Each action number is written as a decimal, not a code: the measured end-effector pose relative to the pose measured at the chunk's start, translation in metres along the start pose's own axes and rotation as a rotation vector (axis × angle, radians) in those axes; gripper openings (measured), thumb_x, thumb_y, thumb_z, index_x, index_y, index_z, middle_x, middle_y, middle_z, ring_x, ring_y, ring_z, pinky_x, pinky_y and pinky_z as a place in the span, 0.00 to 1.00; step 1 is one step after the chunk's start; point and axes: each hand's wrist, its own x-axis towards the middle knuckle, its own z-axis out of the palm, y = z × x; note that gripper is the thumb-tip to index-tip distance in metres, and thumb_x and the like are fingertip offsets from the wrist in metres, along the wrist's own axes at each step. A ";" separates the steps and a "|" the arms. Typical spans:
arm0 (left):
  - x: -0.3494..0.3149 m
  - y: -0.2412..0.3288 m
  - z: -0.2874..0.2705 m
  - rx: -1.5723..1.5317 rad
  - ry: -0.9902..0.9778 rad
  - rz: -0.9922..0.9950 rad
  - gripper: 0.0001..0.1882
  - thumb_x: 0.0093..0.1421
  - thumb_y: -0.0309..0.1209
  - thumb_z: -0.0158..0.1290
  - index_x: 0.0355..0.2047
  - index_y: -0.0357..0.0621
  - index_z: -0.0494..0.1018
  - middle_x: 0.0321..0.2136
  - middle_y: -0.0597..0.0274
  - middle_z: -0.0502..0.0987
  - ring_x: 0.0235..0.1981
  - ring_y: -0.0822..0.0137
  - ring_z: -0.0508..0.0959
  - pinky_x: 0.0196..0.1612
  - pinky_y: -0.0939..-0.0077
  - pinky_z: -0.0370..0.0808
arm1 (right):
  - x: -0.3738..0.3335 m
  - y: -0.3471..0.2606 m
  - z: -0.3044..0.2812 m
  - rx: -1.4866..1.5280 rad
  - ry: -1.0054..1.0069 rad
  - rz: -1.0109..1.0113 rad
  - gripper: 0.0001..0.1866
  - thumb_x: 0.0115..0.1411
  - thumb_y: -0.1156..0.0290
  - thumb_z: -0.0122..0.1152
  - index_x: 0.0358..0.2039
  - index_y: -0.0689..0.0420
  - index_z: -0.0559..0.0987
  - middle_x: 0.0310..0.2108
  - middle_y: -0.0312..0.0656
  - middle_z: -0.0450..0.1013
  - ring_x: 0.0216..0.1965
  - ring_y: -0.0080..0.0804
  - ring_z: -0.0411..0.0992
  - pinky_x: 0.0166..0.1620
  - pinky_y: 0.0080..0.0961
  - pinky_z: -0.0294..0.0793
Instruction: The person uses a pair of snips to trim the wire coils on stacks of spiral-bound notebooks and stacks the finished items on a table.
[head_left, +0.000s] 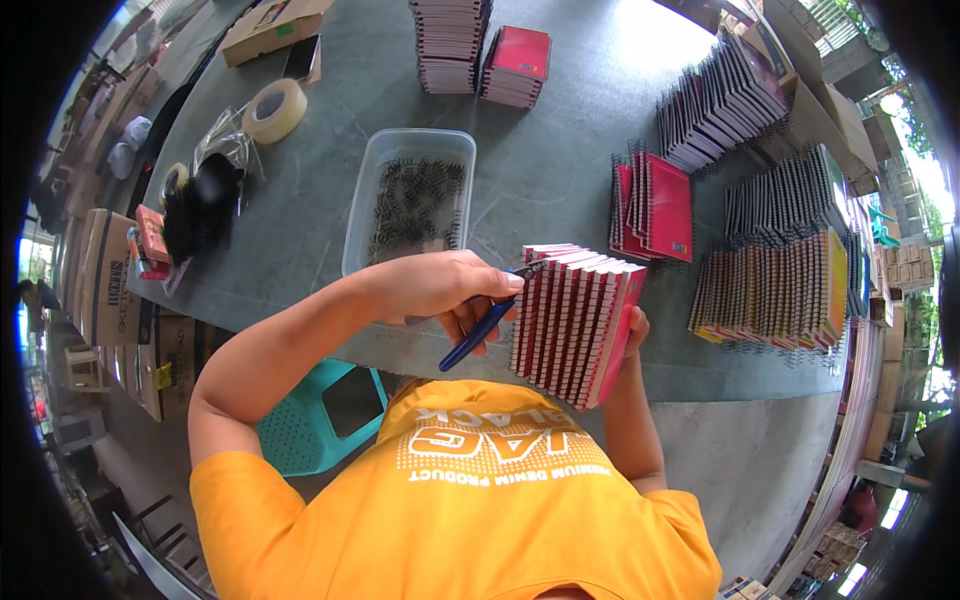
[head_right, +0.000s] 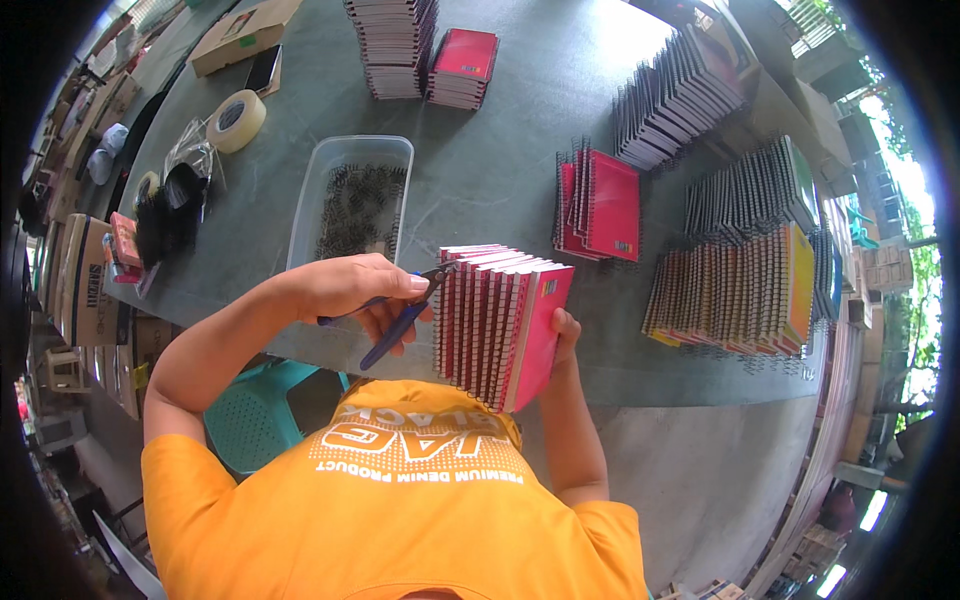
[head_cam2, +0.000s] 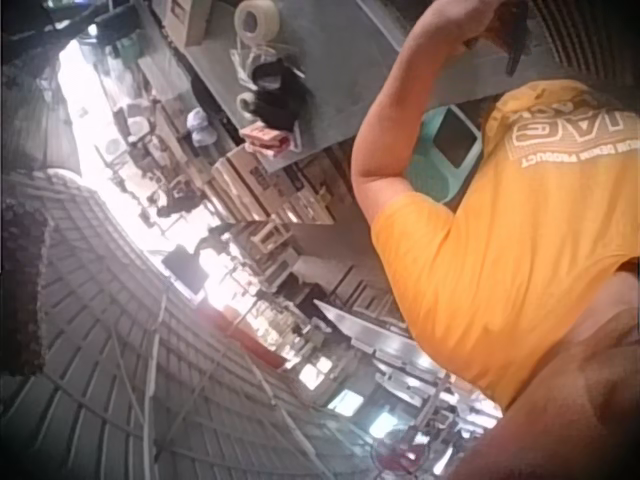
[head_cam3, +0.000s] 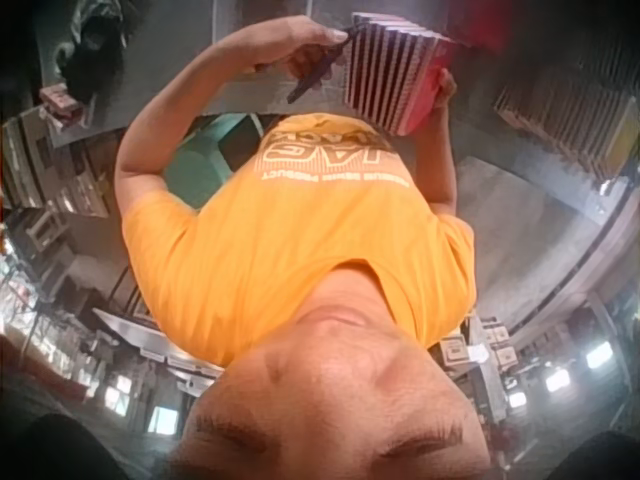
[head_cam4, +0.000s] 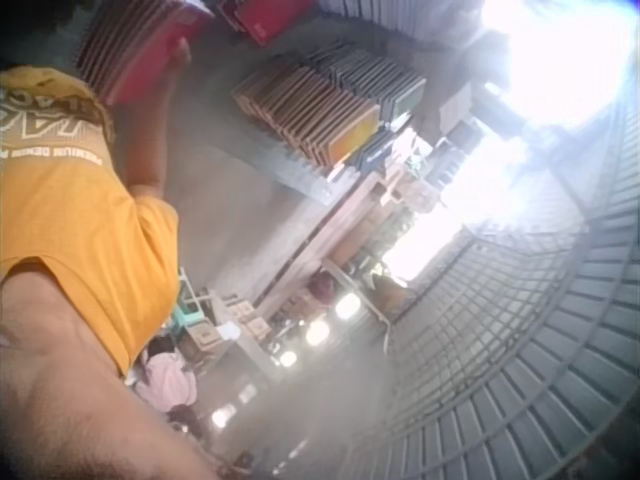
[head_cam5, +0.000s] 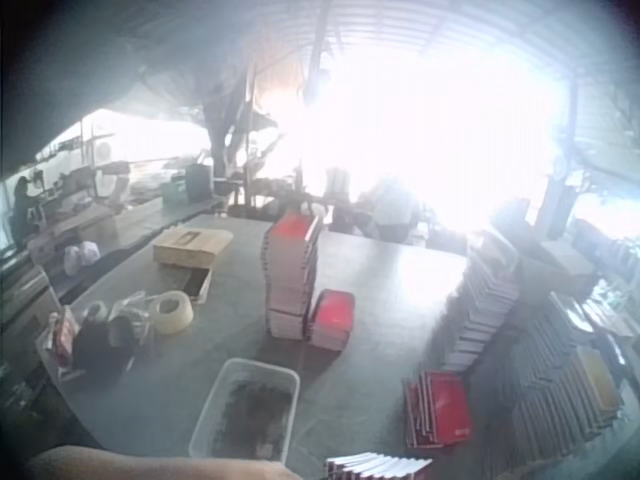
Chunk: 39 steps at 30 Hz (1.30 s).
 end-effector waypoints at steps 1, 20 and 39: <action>-0.001 0.002 -0.001 -0.049 -0.012 -0.014 0.27 0.62 0.47 0.40 0.38 0.30 0.70 0.28 0.49 0.76 0.29 0.60 0.78 0.34 0.71 0.77 | 0.000 -0.001 0.001 0.005 0.000 0.003 0.32 0.48 0.58 0.59 0.49 0.68 0.67 0.43 0.55 0.70 0.41 0.43 0.73 0.43 0.38 0.75; 0.000 0.001 0.006 0.063 -0.014 0.085 0.28 0.63 0.48 0.38 0.40 0.30 0.70 0.28 0.50 0.75 0.30 0.62 0.78 0.35 0.72 0.76 | 0.006 0.002 0.002 -0.029 0.054 -0.019 0.32 0.48 0.56 0.60 0.48 0.68 0.68 0.42 0.53 0.71 0.39 0.41 0.74 0.41 0.37 0.76; -0.007 0.010 0.006 -0.035 -0.057 0.010 0.26 0.62 0.47 0.39 0.33 0.31 0.71 0.24 0.51 0.75 0.25 0.61 0.79 0.31 0.71 0.78 | 0.008 0.001 0.000 -0.049 0.029 0.038 0.33 0.47 0.57 0.61 0.49 0.66 0.67 0.42 0.52 0.72 0.40 0.41 0.74 0.43 0.36 0.75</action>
